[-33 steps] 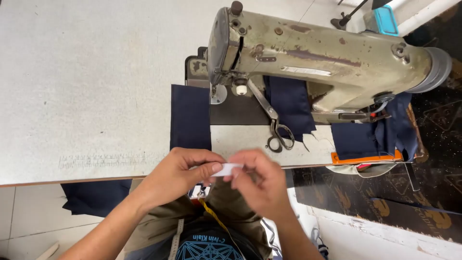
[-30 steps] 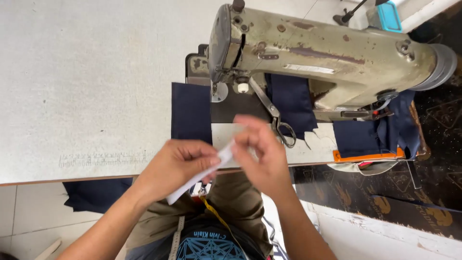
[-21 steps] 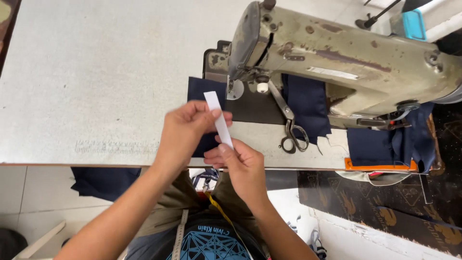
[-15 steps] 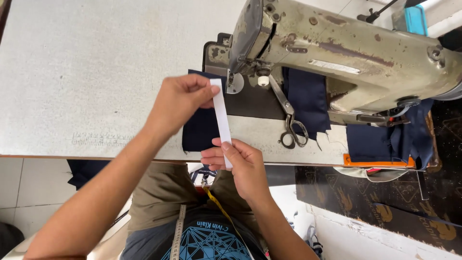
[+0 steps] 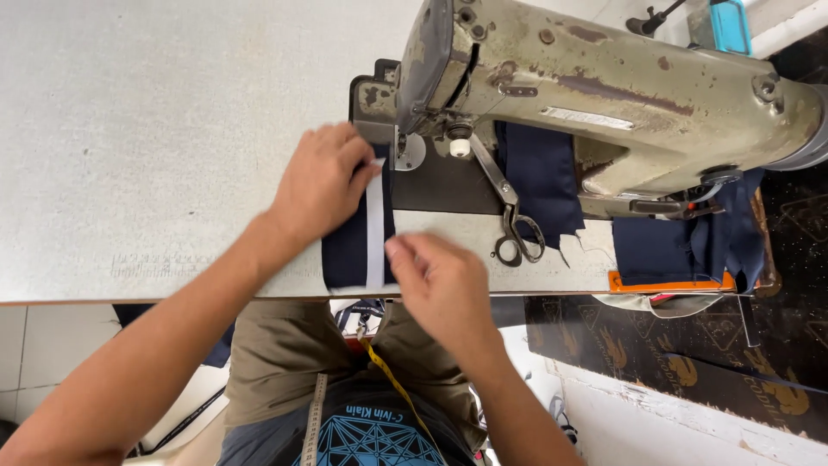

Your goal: Sewing white elastic bands onto dark blue fabric pieces using an industrial sewing machine, including measuring and trimming.

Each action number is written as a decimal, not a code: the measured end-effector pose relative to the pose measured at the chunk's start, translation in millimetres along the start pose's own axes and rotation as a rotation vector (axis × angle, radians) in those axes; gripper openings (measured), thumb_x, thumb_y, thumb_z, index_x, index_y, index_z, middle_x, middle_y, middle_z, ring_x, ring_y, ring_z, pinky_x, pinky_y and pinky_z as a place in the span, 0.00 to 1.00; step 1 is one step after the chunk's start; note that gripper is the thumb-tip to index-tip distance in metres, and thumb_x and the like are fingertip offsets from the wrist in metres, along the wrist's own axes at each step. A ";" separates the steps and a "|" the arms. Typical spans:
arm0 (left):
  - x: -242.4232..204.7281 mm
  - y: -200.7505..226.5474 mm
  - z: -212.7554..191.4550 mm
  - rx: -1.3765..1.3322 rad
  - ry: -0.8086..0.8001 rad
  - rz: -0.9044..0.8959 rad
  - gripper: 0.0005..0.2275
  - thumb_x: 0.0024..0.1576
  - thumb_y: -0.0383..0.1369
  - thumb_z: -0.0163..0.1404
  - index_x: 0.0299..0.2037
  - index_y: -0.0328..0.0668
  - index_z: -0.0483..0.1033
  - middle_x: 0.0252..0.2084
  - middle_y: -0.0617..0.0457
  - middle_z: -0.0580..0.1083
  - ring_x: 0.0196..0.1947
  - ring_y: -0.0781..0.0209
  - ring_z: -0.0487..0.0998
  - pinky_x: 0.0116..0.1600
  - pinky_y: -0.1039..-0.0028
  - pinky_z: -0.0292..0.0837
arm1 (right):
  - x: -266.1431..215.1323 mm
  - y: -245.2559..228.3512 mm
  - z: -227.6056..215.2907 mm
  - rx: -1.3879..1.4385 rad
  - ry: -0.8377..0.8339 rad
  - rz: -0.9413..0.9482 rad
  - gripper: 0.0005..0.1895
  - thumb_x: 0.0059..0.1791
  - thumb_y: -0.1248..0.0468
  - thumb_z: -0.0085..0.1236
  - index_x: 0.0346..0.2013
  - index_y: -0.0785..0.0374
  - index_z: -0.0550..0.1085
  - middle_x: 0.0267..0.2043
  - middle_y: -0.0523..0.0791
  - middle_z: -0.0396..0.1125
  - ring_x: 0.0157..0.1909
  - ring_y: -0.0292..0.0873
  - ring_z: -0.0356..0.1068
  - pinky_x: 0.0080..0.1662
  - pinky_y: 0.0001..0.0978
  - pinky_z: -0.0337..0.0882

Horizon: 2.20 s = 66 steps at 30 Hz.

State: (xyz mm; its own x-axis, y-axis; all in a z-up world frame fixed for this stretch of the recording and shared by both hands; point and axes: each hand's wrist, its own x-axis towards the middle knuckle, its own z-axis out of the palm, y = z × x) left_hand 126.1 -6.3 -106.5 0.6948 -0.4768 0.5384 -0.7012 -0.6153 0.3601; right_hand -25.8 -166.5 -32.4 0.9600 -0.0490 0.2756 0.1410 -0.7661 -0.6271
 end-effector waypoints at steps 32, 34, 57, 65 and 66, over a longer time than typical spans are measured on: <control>-38.0 65.5 -48.3 0.210 -0.199 0.105 0.20 0.63 0.42 0.49 0.59 0.37 0.76 0.57 0.47 0.69 0.49 0.54 0.69 0.61 0.59 0.61 | 17.2 46.5 13.2 -0.017 -0.062 -0.488 0.19 0.50 0.63 0.62 0.54 0.68 0.76 0.60 0.53 0.69 0.63 0.58 0.66 0.64 0.55 0.61; -38.1 67.0 -49.0 0.217 -0.211 0.112 0.21 0.64 0.42 0.47 0.60 0.36 0.75 0.58 0.47 0.69 0.49 0.54 0.69 0.61 0.59 0.61 | 15.2 47.2 13.6 -0.017 -0.060 -0.477 0.19 0.51 0.63 0.62 0.54 0.69 0.75 0.60 0.53 0.69 0.63 0.58 0.66 0.65 0.56 0.61; -10.6 41.2 -30.1 0.237 -0.160 0.188 0.23 0.64 0.46 0.48 0.60 0.35 0.76 0.62 0.50 0.68 0.56 0.49 0.63 0.71 0.38 0.41 | 128.8 97.5 -6.9 0.158 -0.155 -0.032 0.27 0.53 0.62 0.64 0.63 0.68 0.66 0.55 0.56 0.70 0.56 0.64 0.70 0.58 0.62 0.69; -3.3 36.9 -26.6 0.245 -0.246 0.144 0.25 0.65 0.49 0.45 0.63 0.37 0.74 0.64 0.53 0.66 0.57 0.51 0.61 0.73 0.37 0.33 | 150.0 109.3 21.3 0.018 -0.054 -0.201 0.20 0.53 0.64 0.62 0.57 0.67 0.70 0.48 0.54 0.69 0.48 0.60 0.68 0.53 0.57 0.69; -3.2 37.2 -27.5 0.255 -0.262 0.133 0.25 0.65 0.49 0.45 0.63 0.37 0.74 0.64 0.53 0.66 0.57 0.51 0.61 0.73 0.38 0.32 | 152.4 110.9 25.5 -0.013 -0.032 -0.242 0.18 0.53 0.64 0.61 0.56 0.66 0.71 0.46 0.53 0.69 0.47 0.59 0.68 0.52 0.56 0.69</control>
State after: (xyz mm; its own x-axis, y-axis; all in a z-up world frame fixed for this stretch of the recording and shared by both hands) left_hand 93.4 -10.4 -73.9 0.6407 -0.6868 0.3434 -0.7487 -0.6579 0.0811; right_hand 142.3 -242.6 -78.5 0.9060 0.1571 0.3930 0.3645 -0.7614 -0.5361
